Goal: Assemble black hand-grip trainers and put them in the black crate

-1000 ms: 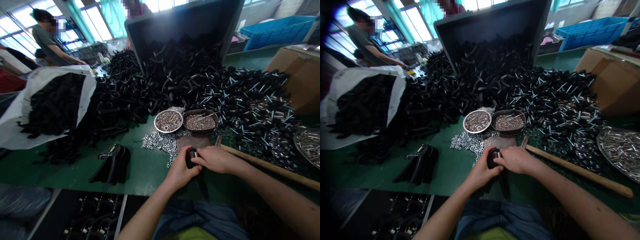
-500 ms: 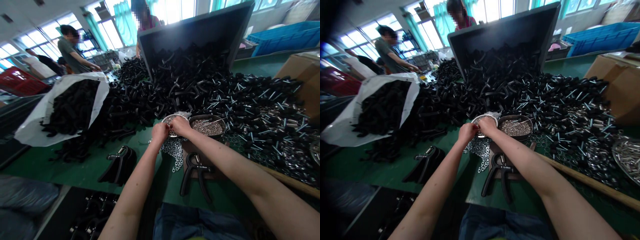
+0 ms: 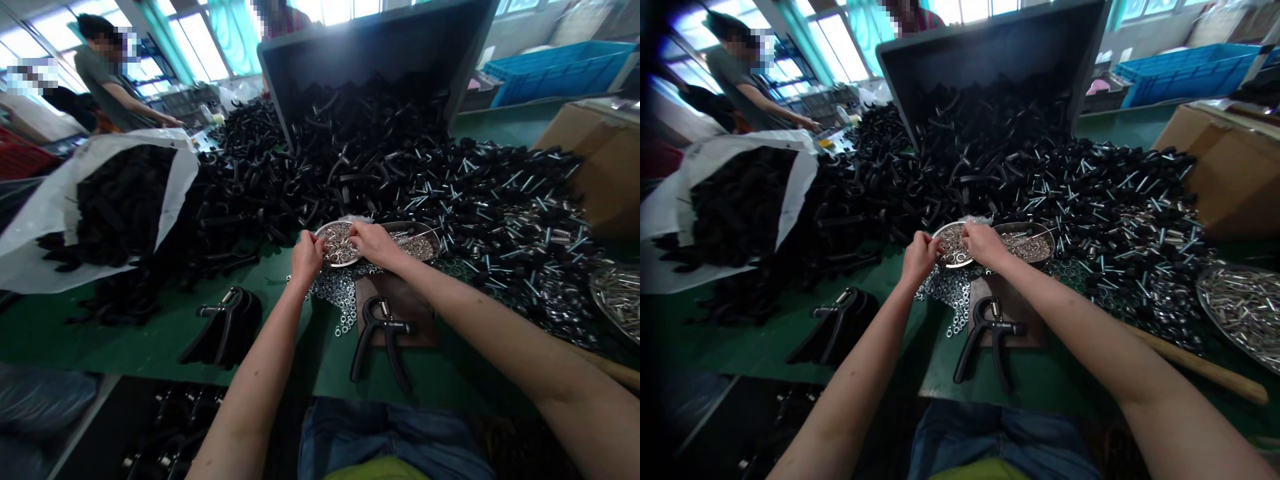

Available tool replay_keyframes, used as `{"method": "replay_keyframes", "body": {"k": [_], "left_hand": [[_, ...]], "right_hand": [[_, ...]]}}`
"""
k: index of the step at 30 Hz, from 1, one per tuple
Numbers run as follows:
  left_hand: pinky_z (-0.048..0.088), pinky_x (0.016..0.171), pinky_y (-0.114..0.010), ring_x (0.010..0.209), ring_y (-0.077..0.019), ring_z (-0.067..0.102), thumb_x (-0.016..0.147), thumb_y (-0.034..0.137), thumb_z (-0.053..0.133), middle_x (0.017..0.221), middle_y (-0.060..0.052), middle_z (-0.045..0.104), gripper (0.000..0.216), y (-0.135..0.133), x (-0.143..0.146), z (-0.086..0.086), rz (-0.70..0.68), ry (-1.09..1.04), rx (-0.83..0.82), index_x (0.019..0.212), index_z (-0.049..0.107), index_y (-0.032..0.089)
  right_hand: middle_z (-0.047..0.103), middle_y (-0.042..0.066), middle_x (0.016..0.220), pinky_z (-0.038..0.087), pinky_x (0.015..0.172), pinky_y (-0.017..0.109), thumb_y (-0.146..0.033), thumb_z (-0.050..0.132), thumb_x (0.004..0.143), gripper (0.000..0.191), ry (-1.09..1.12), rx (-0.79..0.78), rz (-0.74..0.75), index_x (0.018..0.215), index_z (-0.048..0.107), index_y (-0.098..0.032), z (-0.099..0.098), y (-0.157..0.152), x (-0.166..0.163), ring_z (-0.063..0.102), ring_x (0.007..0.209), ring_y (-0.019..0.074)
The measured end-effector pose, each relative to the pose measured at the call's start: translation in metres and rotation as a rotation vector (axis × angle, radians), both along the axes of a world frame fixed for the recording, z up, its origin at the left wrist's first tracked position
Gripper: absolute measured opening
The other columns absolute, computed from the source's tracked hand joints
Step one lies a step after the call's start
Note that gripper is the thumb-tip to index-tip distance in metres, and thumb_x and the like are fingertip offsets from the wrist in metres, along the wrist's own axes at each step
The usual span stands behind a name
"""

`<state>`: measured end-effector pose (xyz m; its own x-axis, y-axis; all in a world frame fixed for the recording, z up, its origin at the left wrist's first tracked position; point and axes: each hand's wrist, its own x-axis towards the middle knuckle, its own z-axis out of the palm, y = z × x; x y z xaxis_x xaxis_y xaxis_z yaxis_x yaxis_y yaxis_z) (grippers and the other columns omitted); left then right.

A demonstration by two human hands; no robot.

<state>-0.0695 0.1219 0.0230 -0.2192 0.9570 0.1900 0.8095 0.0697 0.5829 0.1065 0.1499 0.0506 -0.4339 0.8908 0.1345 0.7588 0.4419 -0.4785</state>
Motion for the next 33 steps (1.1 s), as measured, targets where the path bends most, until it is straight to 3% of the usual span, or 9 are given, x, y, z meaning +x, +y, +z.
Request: {"method": "replay_keyframes", "body": {"k": [3,6,10,13,17,20,27,33], "left_hand": [[0.036,0.054,-0.022,0.055,-0.0114,0.052,0.082,0.045,0.054,0.058,0.002,0.057,0.029,-0.029,0.004,0.0,-0.073,-0.281,-0.009,0.076,0.055,0.017],[0.032,0.045,-0.02,0.046,-0.0083,0.045,0.073,0.048,0.062,0.053,0.003,0.054,0.034,-0.068,0.01,-0.007,-0.178,-0.626,-0.18,0.067,0.056,0.015],[0.037,0.044,-0.02,0.052,-0.0105,0.055,0.074,0.043,0.062,0.076,-0.004,0.068,0.031,-0.112,0.025,-0.017,-0.267,-0.863,-0.421,0.086,0.06,0.014],[0.042,0.049,-0.021,0.062,-0.0139,0.063,0.074,0.042,0.063,0.083,-0.006,0.07,0.03,-0.127,0.033,-0.022,-0.283,-0.906,-0.438,0.088,0.058,0.016],[0.044,0.056,-0.023,0.063,-0.0142,0.061,0.076,0.043,0.062,0.069,-0.003,0.067,0.028,-0.131,0.04,-0.026,-0.283,-0.841,-0.389,0.077,0.058,0.015],[0.041,0.056,-0.023,0.059,-0.0129,0.055,0.079,0.044,0.058,0.064,0.0,0.062,0.029,-0.131,0.047,-0.026,-0.324,-0.653,-0.284,0.073,0.06,0.016],[0.039,0.066,-0.025,0.074,-0.0158,0.057,0.081,0.031,0.06,0.076,-0.001,0.062,0.015,-0.126,0.066,-0.023,-0.447,-0.193,-0.126,0.074,0.063,0.018],[0.041,0.065,-0.025,0.074,-0.0164,0.057,0.084,0.028,0.057,0.079,-0.004,0.062,0.013,-0.121,0.072,-0.018,-0.523,0.061,-0.118,0.077,0.062,0.018]], "right_hand": [[0.066,0.005,0.085,0.043,0.071,0.027,-0.021,0.045,0.084,0.018,0.137,-0.08,0.038,0.094,0.059,-0.014,0.003,-0.027,0.029,0.059,0.076,0.0141],[0.064,0.003,0.079,0.043,0.065,0.027,-0.021,0.05,0.079,0.012,0.32,-0.218,0.043,0.087,0.058,-0.015,-0.008,-0.058,0.056,0.058,0.07,0.0131],[0.061,0.0,0.076,0.041,0.063,0.026,-0.019,0.05,0.077,0.014,0.381,-0.317,0.019,0.09,0.053,-0.018,-0.033,-0.084,0.07,0.057,0.068,0.0123],[0.06,-0.001,0.075,0.039,0.06,0.024,-0.017,0.049,0.076,0.014,0.363,-0.326,0.019,0.09,0.05,-0.019,-0.045,-0.088,0.067,0.055,0.066,0.0112],[0.058,-0.004,0.07,0.034,0.057,0.023,-0.015,0.047,0.075,0.018,0.273,-0.293,0.038,0.091,0.049,-0.02,-0.044,-0.087,0.063,0.051,0.06,0.01],[0.055,-0.005,0.066,0.032,0.057,0.023,-0.01,0.045,0.073,0.025,0.159,-0.228,0.093,0.095,0.049,-0.02,-0.037,-0.088,0.061,0.05,0.06,0.0107],[0.058,0.006,0.086,0.034,0.069,0.027,-0.01,0.045,0.076,0.022,-0.178,0.029,0.244,0.095,0.053,-0.018,-0.029,-0.098,0.054,0.051,0.083,0.0177],[0.058,0.005,0.083,0.035,0.07,0.026,-0.01,0.041,0.083,0.018,-0.202,0.031,0.242,0.092,0.054,-0.018,-0.035,-0.101,0.063,0.051,0.081,0.0164]]}}
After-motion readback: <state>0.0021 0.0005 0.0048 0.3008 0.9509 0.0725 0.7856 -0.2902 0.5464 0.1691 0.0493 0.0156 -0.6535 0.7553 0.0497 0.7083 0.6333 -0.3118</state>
